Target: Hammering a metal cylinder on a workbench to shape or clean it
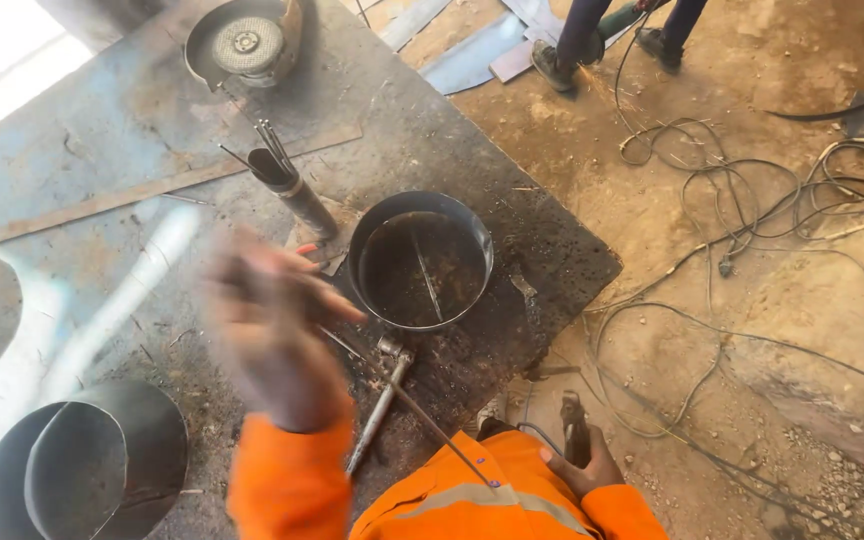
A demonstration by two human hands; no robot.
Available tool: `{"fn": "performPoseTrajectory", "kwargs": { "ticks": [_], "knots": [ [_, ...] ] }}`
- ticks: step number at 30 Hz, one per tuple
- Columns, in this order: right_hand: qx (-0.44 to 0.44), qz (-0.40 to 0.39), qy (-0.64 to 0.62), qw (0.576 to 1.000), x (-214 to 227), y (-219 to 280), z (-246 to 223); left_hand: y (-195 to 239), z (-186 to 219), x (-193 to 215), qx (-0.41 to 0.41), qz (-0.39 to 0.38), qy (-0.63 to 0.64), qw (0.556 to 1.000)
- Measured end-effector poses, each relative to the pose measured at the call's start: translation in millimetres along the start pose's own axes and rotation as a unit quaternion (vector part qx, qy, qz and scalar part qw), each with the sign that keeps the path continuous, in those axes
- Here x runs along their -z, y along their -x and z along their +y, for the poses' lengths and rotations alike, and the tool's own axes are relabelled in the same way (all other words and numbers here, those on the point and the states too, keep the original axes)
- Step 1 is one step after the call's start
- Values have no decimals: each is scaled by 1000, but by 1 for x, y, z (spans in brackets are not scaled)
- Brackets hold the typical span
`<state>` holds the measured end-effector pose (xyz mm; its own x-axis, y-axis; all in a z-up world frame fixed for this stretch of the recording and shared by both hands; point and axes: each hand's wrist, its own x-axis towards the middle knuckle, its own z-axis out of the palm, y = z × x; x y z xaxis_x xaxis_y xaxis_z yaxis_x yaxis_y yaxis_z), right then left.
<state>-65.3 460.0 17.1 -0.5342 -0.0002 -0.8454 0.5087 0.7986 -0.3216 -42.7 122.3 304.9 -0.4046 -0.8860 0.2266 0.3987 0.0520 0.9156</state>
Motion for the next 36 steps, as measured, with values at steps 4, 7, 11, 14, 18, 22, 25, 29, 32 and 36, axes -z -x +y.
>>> {"fn": "performPoseTrajectory", "kwargs": {
  "ticks": [4,7,11,14,18,22,25,29,32,36],
  "knots": [
    [45,20,-55,997,3,0,5,100,-98,26,318,-26,28,947],
    [163,26,-143,976,7,-2,13,131,-116,47,500,-78,111,856],
    [249,2,-196,948,11,-8,14,72,-94,52,431,-77,88,895],
    [272,-3,-213,938,15,1,5,41,-96,53,437,-64,169,881],
    [261,-1,-222,940,15,9,-15,58,-133,46,562,-66,147,811],
    [265,-1,-243,933,20,14,-26,124,-123,21,565,-171,90,802],
    [313,20,-256,914,37,36,-43,129,-115,16,568,-246,21,785],
    [333,34,-252,908,63,67,-65,95,-137,45,86,-399,-410,815],
    [378,41,-248,891,77,71,-72,82,-144,66,-78,-410,-546,726],
    [361,66,-226,902,85,78,-78,75,-141,85,-65,-455,-580,673]
  ]
}}
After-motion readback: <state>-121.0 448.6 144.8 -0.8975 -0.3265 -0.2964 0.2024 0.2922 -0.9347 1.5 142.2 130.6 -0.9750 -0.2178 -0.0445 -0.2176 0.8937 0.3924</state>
